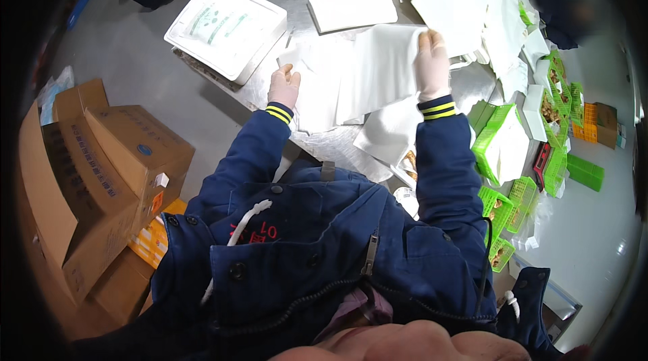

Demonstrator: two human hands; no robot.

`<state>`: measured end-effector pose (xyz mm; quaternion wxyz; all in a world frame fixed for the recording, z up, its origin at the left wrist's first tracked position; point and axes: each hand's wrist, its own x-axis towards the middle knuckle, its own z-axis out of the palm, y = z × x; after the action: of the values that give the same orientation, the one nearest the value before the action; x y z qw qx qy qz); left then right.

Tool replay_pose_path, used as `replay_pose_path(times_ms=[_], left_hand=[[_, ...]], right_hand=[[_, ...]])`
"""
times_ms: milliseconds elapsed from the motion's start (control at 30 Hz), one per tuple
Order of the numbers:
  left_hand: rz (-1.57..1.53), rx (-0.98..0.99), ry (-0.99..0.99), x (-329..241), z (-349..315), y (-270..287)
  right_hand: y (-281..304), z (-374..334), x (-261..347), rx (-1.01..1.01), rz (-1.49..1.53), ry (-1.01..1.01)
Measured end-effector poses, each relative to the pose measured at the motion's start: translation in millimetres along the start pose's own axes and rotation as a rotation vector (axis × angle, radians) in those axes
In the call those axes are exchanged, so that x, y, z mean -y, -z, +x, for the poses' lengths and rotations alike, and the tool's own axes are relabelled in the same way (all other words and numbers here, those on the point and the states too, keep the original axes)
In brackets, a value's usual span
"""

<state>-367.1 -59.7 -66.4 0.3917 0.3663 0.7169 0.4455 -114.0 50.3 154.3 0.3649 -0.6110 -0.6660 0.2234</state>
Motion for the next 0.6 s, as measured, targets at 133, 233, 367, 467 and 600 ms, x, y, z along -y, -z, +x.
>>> replay_pose_path(times_ms=[133,233,367,467,600], left_hand=[[0.171,-0.048,-0.137,-20.6,-6.8,-9.3],[0.275,-0.130,-0.284,-38.5,-10.4,-21.8],[0.218,-0.144,-0.464,-65.3,-7.1,-45.0],[-0.078,-0.019,-0.452,-74.0,-5.8,-65.6],[-0.523,0.252,-0.224,-76.4,13.0,-94.2]], right_hand=[[58.5,34.8,77.7,0.094,0.448,0.080],[93.2,47.0,121.2,0.115,0.571,0.190],[116.7,68.8,127.4,-0.035,-0.125,0.460],[139.5,46.1,167.1,0.051,0.506,0.363],[156.9,48.1,186.0,-0.021,0.479,0.540]])
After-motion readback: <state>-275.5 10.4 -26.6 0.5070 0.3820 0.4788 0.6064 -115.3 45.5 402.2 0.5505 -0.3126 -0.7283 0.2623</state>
